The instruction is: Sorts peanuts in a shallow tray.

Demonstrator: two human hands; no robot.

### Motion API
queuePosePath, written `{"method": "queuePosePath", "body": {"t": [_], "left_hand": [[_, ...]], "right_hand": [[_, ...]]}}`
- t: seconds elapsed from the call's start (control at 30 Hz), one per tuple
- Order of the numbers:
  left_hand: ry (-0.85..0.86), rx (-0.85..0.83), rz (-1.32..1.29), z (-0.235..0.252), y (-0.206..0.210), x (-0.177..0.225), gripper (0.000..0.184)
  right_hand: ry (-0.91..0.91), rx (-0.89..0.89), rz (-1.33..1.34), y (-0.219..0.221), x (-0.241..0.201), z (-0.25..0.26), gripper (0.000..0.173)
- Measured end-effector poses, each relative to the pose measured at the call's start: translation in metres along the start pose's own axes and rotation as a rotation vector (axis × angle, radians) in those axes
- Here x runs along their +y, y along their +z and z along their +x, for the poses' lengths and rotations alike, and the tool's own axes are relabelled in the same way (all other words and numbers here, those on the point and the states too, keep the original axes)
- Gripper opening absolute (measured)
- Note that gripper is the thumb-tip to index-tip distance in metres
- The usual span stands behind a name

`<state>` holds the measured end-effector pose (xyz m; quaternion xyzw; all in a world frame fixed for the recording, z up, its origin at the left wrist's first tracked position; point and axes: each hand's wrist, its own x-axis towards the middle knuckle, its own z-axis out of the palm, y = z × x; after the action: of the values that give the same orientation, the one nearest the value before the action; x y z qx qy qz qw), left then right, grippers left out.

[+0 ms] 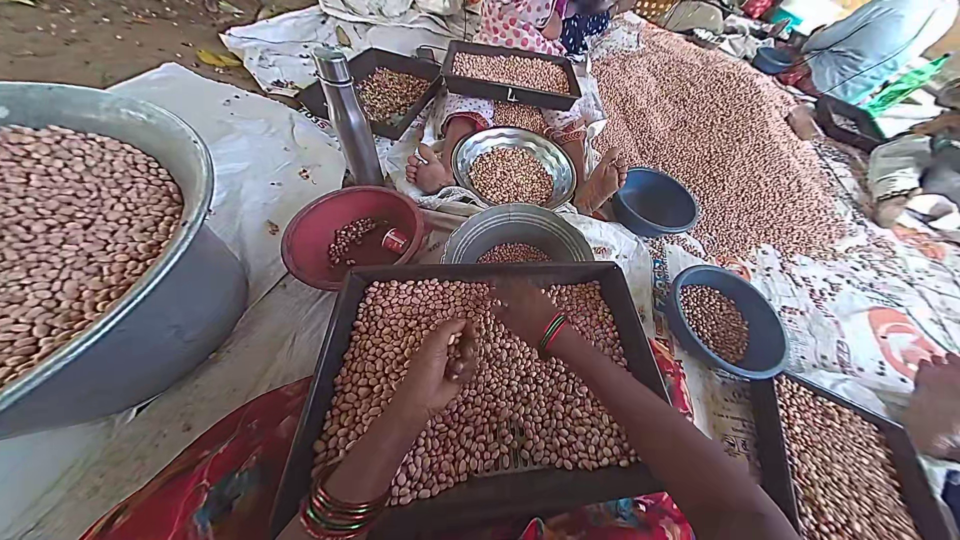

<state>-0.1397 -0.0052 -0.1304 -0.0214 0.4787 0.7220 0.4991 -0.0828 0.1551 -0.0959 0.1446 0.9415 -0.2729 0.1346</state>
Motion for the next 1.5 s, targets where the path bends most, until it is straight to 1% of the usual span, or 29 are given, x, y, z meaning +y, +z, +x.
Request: {"method": "queuePosePath", "body": {"t": [0.07,0.13,0.2,0.23,0.27,0.33,0.37,0.4,0.47,0.5,0.53,0.57,0.63,0.67,0.7,0.77,0.87,0.97,1.03,1.07,1.1,1.13,1.17,1.2,1.23,1.3,1.33,1.43,1.5], "left_hand": [[0.068,0.073,-0.049,0.002,-0.002,0.004,0.040],[0.118,0.112,-0.075,0.005,-0.005,0.007,0.041],[0.134,0.141,-0.090,0.008,-0.007,0.008,0.041],[0.128,0.153,-0.082,0.009,-0.007,0.007,0.042],[0.114,0.163,-0.066,0.010,-0.007,0.006,0.044],[0.064,0.158,-0.014,0.010,-0.006,0.003,0.045],[0.039,0.143,0.023,0.010,-0.004,0.000,0.044],[0.025,0.120,0.065,0.009,-0.004,-0.002,0.042],[0.009,0.076,0.144,0.008,-0.002,-0.005,0.039],[0.000,0.058,0.169,0.007,-0.002,-0.007,0.037],[-0.013,0.047,0.186,0.007,-0.002,-0.008,0.036],[-0.025,0.041,0.195,0.008,-0.002,-0.010,0.036],[-0.055,0.030,0.211,0.009,-0.001,-0.012,0.036],[-0.072,0.027,0.219,0.009,-0.001,-0.013,0.035],[-0.090,0.023,0.224,0.010,0.000,-0.014,0.035],[-0.126,0.011,0.247,0.009,-0.001,-0.014,0.035],[-0.184,-0.050,0.315,0.007,-0.002,-0.015,0.035],[-0.212,-0.119,0.341,0.005,-0.002,-0.016,0.035],[-0.211,-0.140,0.340,0.005,-0.003,-0.016,0.035],[-0.215,-0.147,0.351,0.005,-0.003,-0.016,0.035],[-0.221,-0.161,0.374,0.006,-0.004,-0.017,0.035],[-0.234,-0.172,0.398,0.007,-0.005,-0.018,0.037],[-0.253,-0.180,0.418,0.008,-0.006,-0.020,0.039],[-0.286,-0.180,0.418,0.007,-0.005,-0.021,0.042],[-0.322,-0.171,0.397,0.005,-0.004,-0.021,0.045],[-0.360,-0.147,0.295,0.003,-0.002,-0.019,0.049],[-0.341,-0.143,0.241,0.002,-0.002,-0.018,0.050],[-0.183,-0.126,0.092,0.003,-0.007,-0.014,0.050],[-0.037,-0.031,-0.033,0.004,-0.006,-0.004,0.043]], "right_hand": [[-0.041,-0.118,-0.031,0.038,-0.011,-0.004,0.045],[-0.173,-0.177,-0.078,0.076,-0.023,-0.035,0.047],[-0.335,-0.240,-0.134,0.095,-0.022,-0.062,0.038],[-0.377,-0.275,-0.164,0.095,-0.015,-0.068,0.032],[-0.359,-0.313,-0.196,0.087,-0.007,-0.069,0.029],[-0.169,-0.353,-0.276,0.049,0.011,-0.061,0.031],[-0.078,-0.281,-0.276,0.029,0.025,-0.058,0.032],[-0.046,-0.124,-0.227,0.013,0.042,-0.060,0.032],[-0.082,0.206,-0.104,-0.003,0.066,-0.072,0.028],[-0.085,0.270,-0.074,-0.006,0.068,-0.080,0.026],[-0.047,0.220,-0.068,-0.008,0.063,-0.090,0.026],[0.021,0.078,-0.092,-0.011,0.054,-0.098,0.029],[0.171,-0.287,-0.220,-0.010,0.035,-0.105,0.034],[0.251,-0.424,-0.290,-0.005,0.028,-0.104,0.036],[0.304,-0.496,-0.342,0.003,0.025,-0.103,0.036],[0.338,-0.506,-0.380,0.015,0.026,-0.104,0.033],[0.341,-0.489,-0.396,0.018,0.030,-0.105,0.032],[0.364,-0.520,-0.396,0.019,0.028,-0.103,0.032],[0.374,-0.487,-0.384,0.017,0.023,-0.102,0.033],[0.365,-0.426,-0.375,0.015,0.019,-0.103,0.033],[0.316,-0.304,-0.361,0.015,0.015,-0.106,0.032],[0.199,-0.098,-0.340,0.020,0.013,-0.112,0.026],[0.001,0.183,-0.319,0.031,0.017,-0.114,0.018],[-0.185,0.390,-0.279,0.041,0.017,-0.109,0.014],[-0.310,0.467,-0.220,0.045,0.011,-0.102,0.013],[-0.409,0.431,-0.163,0.042,-0.005,-0.085,0.018],[-0.376,0.378,-0.158,0.034,-0.013,-0.075,0.022],[-0.101,0.192,-0.085,-0.001,-0.021,-0.033,0.034],[-0.013,0.108,-0.033,-0.006,-0.009,0.004,0.038]]}}
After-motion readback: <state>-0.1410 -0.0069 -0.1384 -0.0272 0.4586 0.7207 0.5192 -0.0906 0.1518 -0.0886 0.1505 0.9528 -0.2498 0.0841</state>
